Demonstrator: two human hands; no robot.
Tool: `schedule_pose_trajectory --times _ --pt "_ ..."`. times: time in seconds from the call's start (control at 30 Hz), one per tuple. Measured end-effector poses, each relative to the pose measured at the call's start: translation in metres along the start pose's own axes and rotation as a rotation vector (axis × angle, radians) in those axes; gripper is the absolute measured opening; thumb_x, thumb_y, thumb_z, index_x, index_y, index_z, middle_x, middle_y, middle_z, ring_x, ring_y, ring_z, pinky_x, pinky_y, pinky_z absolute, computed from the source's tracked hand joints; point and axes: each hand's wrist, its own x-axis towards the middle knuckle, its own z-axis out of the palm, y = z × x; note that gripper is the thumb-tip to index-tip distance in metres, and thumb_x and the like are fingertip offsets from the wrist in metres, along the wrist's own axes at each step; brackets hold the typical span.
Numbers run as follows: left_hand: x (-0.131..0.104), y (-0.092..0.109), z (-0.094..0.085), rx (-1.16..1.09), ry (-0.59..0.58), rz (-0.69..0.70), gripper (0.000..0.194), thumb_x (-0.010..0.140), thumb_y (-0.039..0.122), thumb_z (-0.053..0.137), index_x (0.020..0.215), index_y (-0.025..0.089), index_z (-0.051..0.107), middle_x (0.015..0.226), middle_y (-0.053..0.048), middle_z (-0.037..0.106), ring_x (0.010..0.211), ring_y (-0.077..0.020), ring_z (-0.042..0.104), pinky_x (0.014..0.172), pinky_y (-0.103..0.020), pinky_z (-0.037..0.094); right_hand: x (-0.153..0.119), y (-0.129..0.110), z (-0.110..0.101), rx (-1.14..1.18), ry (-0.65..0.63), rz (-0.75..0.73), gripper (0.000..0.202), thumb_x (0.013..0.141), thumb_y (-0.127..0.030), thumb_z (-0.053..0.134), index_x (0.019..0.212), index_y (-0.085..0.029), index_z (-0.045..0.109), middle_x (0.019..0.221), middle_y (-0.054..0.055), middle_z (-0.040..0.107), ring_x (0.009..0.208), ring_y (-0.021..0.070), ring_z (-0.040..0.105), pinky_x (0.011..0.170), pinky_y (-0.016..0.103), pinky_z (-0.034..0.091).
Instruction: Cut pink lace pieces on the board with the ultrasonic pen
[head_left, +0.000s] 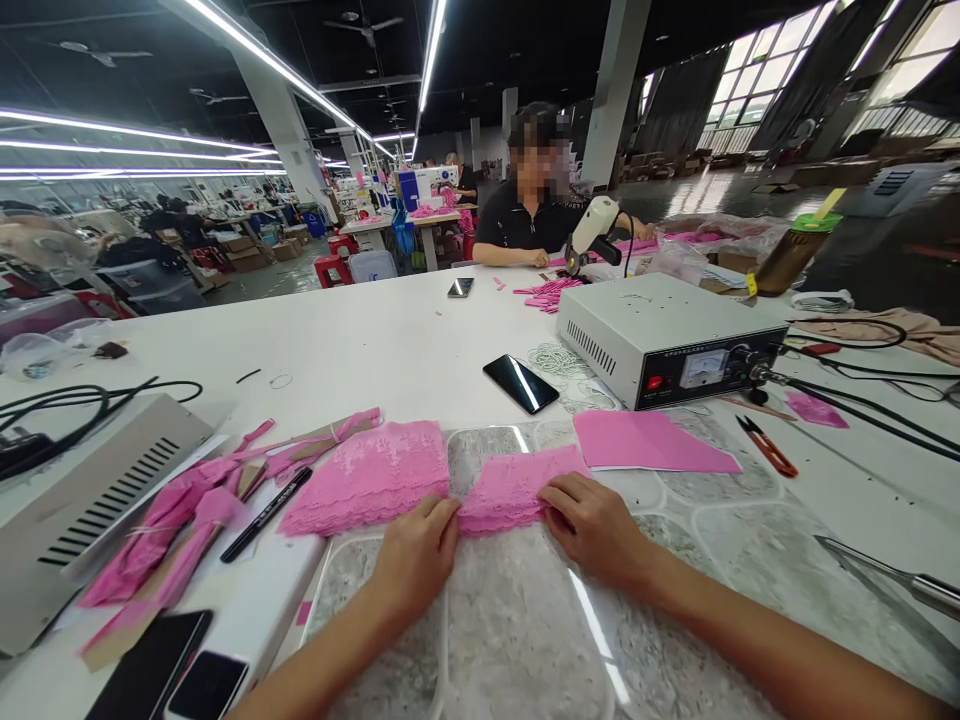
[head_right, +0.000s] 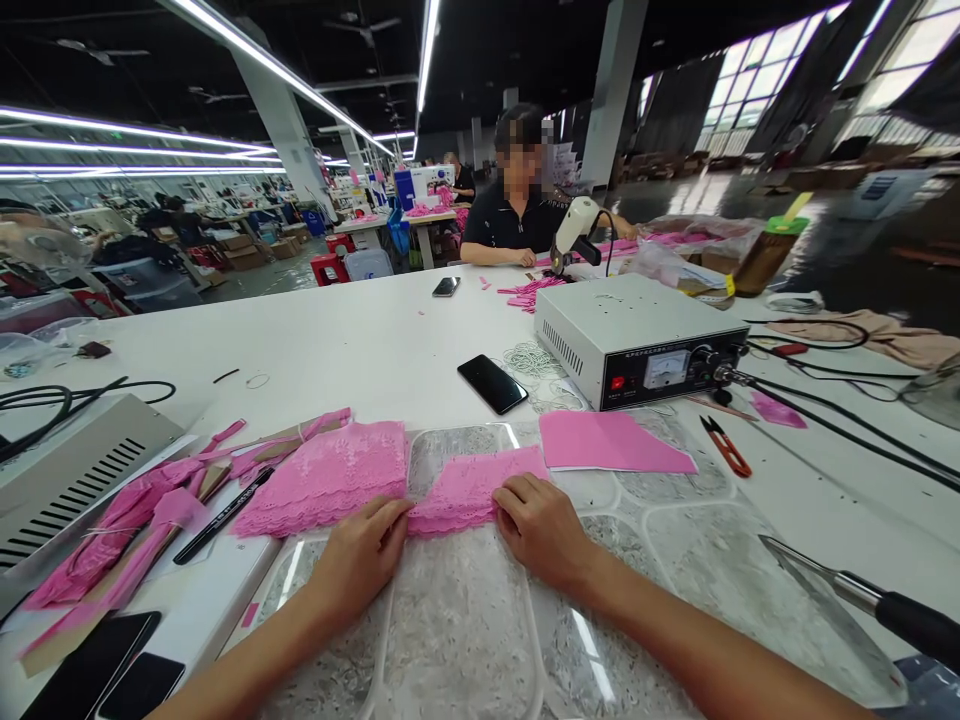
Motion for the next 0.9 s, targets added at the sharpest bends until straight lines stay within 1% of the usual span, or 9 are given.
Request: schedule_pose_trajectory --times 0.1,0.2,0.3,0.4,0.43,0.5,0.6,0.77,0.9 --pt "0.006 0.002 -0.005 -0.100 0.045 -0.029 0.030 0.091 0.020 0.042 0.103 0.020 0.070 0.094 -0.005 0.073 0.084 -0.0199 0.068 0.078 -0.030 0.052 0.000 0.000 0.000 0.005 -0.010 0.012 0.023 0.084 -0.005 0.048 0.092 -0.019 0.065 0.088 0.007 0.070 0.078 0.0192 0.063 0.067 0.030 0.049" --pt "0.005 0.003 -0.005 -0.177 0.067 -0.074 0.028 0.087 0.020 0.046 0.097 0.020 0.072 0.090 -0.004 0.075 0.079 -0.0204 0.068 0.075 -0.031 0.052 -0.001 0.002 0.001 0.006 -0.020 0.022 0.025 0.083 -0.004 0.049 0.095 -0.019 0.065 0.090 0.007 0.070 0.078 0.0194 0.064 0.067 0.030 0.050" --pt "0.000 0.002 -0.003 -0.246 0.102 -0.129 0.026 0.080 0.020 0.051 0.092 0.022 0.074 0.086 -0.004 0.076 0.078 -0.0222 0.068 0.077 -0.033 0.051 -0.002 0.003 0.002 0.004 -0.025 0.032 0.027 0.082 -0.003 0.048 0.096 -0.020 0.065 0.090 0.007 0.070 0.079 0.0195 0.064 0.068 0.030 0.051" --pt "-0.003 0.003 -0.004 -0.369 0.145 -0.182 0.022 0.077 0.025 0.054 0.085 0.022 0.075 0.086 -0.004 0.075 0.079 -0.0224 0.068 0.077 -0.034 0.051 -0.002 0.004 0.002 0.004 -0.031 0.038 0.029 0.082 -0.002 0.047 0.095 -0.020 0.065 0.090 0.007 0.070 0.080 0.0195 0.064 0.069 0.030 0.051" --pt "-0.003 0.003 -0.005 -0.426 0.153 -0.200 0.022 0.077 0.028 0.054 0.084 0.022 0.074 0.088 -0.005 0.075 0.078 -0.0219 0.068 0.075 -0.033 0.052 -0.002 0.004 0.002 0.005 -0.032 0.039 0.029 0.081 -0.001 0.047 0.094 -0.020 0.065 0.090 0.007 0.070 0.080 0.0196 0.064 0.069 0.030 0.051" --pt "-0.002 0.006 -0.006 -0.554 0.147 -0.249 0.027 0.078 0.036 0.054 0.086 0.020 0.073 0.083 -0.006 0.074 0.069 -0.0198 0.068 0.064 -0.031 0.053 -0.002 0.004 0.002 0.005 -0.035 0.038 0.028 0.081 -0.001 0.048 0.094 -0.019 0.065 0.090 0.007 0.070 0.080 0.0200 0.064 0.069 0.030 0.051" --pt "0.003 0.010 -0.006 -0.745 0.114 -0.336 0.037 0.079 0.045 0.053 0.093 0.015 0.070 0.067 -0.004 0.070 0.051 -0.0164 0.063 0.050 -0.027 0.052 -0.002 0.004 0.002 0.003 -0.038 0.039 0.028 0.080 -0.001 0.048 0.093 -0.019 0.065 0.090 0.007 0.070 0.081 0.0198 0.064 0.069 0.030 0.051" --pt "0.010 0.017 -0.003 -0.928 0.130 -0.398 0.046 0.077 0.055 0.057 0.095 0.013 0.065 0.070 -0.006 0.070 0.060 -0.0181 0.068 0.054 -0.028 0.056 -0.001 0.004 0.002 -0.002 -0.045 0.033 0.028 0.080 -0.001 0.048 0.094 -0.020 0.065 0.092 0.007 0.070 0.081 0.0201 0.064 0.070 0.030 0.051" --pt "0.010 0.020 -0.002 -0.918 0.123 -0.361 0.045 0.080 0.055 0.056 0.097 0.014 0.064 0.066 -0.005 0.068 0.058 -0.0185 0.068 0.054 -0.029 0.056 -0.001 0.004 0.001 0.000 -0.046 0.031 0.028 0.079 -0.001 0.050 0.092 -0.019 0.065 0.091 0.007 0.070 0.081 0.0208 0.065 0.069 0.030 0.051"
